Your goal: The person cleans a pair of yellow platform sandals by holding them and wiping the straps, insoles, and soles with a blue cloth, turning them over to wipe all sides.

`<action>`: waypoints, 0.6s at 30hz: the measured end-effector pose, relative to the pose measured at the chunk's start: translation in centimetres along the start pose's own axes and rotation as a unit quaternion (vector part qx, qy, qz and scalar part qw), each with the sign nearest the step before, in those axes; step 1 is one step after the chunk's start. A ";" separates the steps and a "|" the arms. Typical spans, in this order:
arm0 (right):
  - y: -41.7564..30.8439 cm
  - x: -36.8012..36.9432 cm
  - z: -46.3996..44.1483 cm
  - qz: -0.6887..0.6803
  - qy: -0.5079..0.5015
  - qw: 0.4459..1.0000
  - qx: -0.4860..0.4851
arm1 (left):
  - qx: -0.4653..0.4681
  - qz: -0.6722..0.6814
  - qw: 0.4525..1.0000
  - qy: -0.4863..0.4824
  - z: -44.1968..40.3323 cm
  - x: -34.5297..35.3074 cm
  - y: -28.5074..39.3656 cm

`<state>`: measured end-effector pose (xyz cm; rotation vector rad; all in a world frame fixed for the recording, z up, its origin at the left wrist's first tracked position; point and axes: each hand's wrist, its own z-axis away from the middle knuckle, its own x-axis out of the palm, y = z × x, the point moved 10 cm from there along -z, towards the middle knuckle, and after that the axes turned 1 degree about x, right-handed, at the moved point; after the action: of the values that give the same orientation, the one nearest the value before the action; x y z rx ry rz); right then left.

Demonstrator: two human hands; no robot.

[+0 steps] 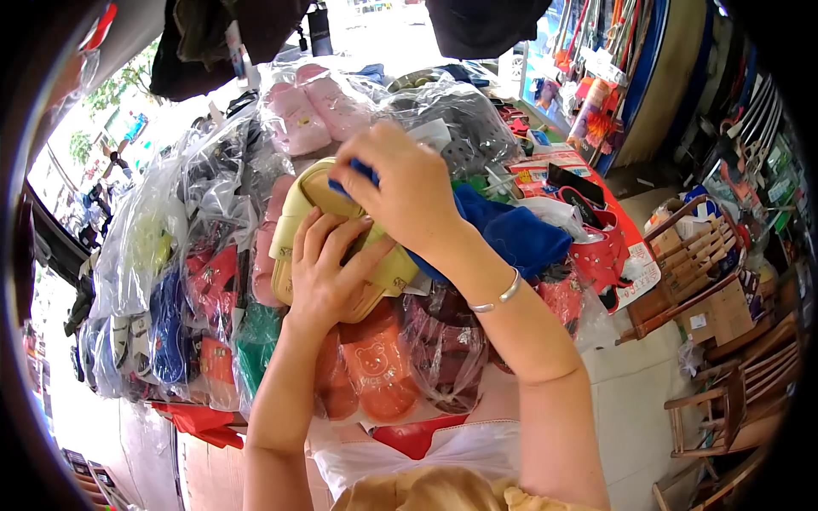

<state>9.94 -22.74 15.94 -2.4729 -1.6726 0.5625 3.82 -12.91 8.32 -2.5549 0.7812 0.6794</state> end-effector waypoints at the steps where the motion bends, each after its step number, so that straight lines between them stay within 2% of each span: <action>1: 0.0 1.4 0.4 0.048 -0.054 0.997 0.007 | -0.002 -0.001 1.000 0.006 0.0 -0.4 -0.2; 2: 0.0 2.6 0.7 0.097 -0.106 0.990 0.012 | 0.003 0.001 1.000 -0.004 -0.2 -0.4 -0.3; 4: 0.6 2.1 -0.5 0.008 -0.129 0.991 0.024 | 0.005 -0.001 1.000 -0.005 -0.2 -1.1 -0.5; 8: 0.4 -5.0 -4.2 0.002 0.045 0.997 0.060 | -0.016 0.010 0.998 0.059 0.7 -5.3 -1.9; 10: 3.3 -5.8 -3.9 -0.183 0.077 0.953 0.230 | -0.059 0.012 0.993 0.103 1.0 -8.8 -3.7; 11: 3.0 -5.5 -3.9 -0.181 0.076 0.952 0.237 | -0.071 0.023 0.990 0.119 1.5 -9.8 -4.9; 12: 2.3 -4.8 -3.6 -0.184 0.074 0.952 0.231 | -0.087 0.022 0.990 0.112 2.0 -10.6 -5.6; 15: -3.2 1.7 -1.4 -0.198 -0.072 0.962 0.175 | -0.122 0.016 0.988 0.091 3.7 -12.5 -6.6; 16: -5.5 4.4 0.2 -0.210 -0.128 0.959 0.143 | -0.130 0.032 0.984 0.120 4.7 -13.0 -7.1; 18: -4.2 7.9 4.3 -0.400 -0.088 0.879 0.244 | -0.137 0.040 0.979 0.148 6.7 -13.3 -7.5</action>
<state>7.31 -14.36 11.21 -1.2554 -2.0707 0.9363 -3.64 1.63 11.80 -2.9345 0.9480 0.4606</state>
